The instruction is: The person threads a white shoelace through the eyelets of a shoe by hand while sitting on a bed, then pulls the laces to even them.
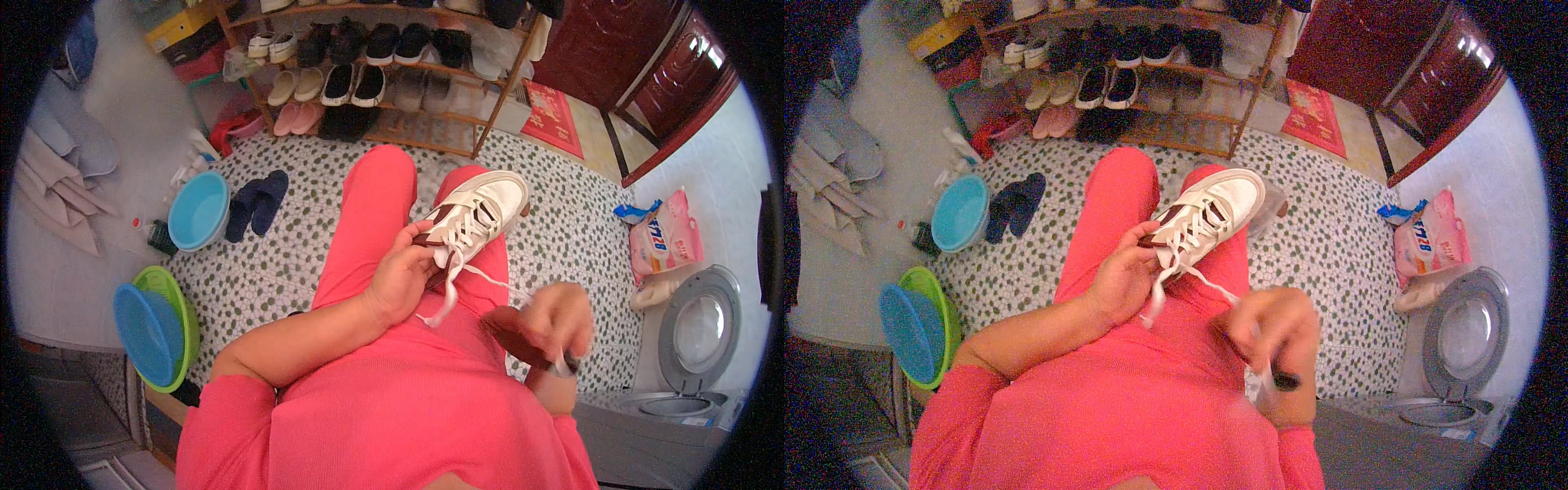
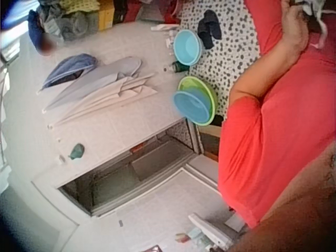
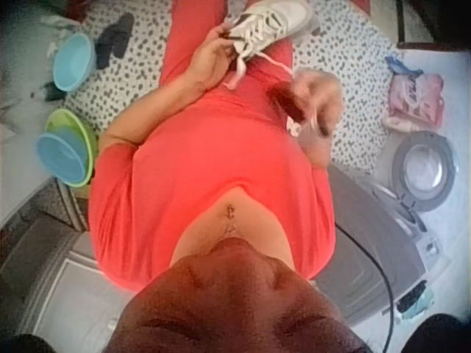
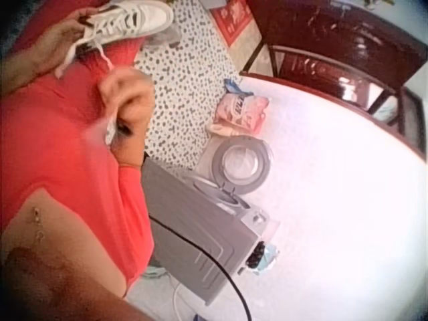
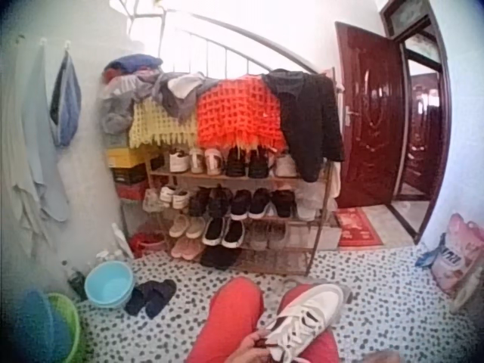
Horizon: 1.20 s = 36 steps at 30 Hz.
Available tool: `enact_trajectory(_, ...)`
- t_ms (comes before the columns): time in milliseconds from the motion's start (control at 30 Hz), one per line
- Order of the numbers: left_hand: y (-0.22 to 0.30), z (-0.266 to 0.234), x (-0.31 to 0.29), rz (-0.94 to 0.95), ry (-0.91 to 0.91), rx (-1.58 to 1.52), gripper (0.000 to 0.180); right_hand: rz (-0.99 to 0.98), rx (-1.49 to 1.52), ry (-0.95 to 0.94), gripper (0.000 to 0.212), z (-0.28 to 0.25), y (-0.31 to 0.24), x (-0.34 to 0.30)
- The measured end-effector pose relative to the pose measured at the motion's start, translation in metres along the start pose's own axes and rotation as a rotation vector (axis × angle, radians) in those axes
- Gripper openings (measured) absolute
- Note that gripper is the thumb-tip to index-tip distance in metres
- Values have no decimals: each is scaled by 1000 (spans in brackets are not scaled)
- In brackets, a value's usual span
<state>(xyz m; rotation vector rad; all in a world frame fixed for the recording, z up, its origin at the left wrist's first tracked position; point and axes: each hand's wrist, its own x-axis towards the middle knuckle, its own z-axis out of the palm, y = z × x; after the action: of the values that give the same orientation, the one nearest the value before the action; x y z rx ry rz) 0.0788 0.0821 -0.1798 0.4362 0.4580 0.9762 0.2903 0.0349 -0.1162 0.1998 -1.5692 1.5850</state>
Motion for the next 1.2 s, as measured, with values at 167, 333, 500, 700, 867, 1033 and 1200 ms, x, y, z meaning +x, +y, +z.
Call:
enact_trajectory(167, -1, -2, 2, -3, 93, 135, 53, -138, -28, -106, 53, -11, -52, -10)
enact_trajectory(333, 30, 11, -5, -154, -38, 660, 51, 327, -796, 675, 29, 27, -22, -2)
enact_trajectory(500, 81, 30, 5, 16, -223, 1838, 45, 740, -1223, 651, 24, 17, 43, 7)
enact_trajectory(700, 65, -18, 51, 340, -340, 1813, 43, 809, -1204, 743, 37, 5, 69, 26)
enact_trajectory(867, 54, -27, 45, 427, -300, 1764, 28, 880, -1386, 742, 43, 6, 77, 27)
enact_trajectory(1033, 51, -21, 21, 607, -129, 1637, 20, 861, -1454, 749, 35, 6, 81, 23)
enact_trajectory(1200, 45, -23, 16, 499, 67, 1493, 19, 858, -1467, 762, 26, -5, 74, 27)
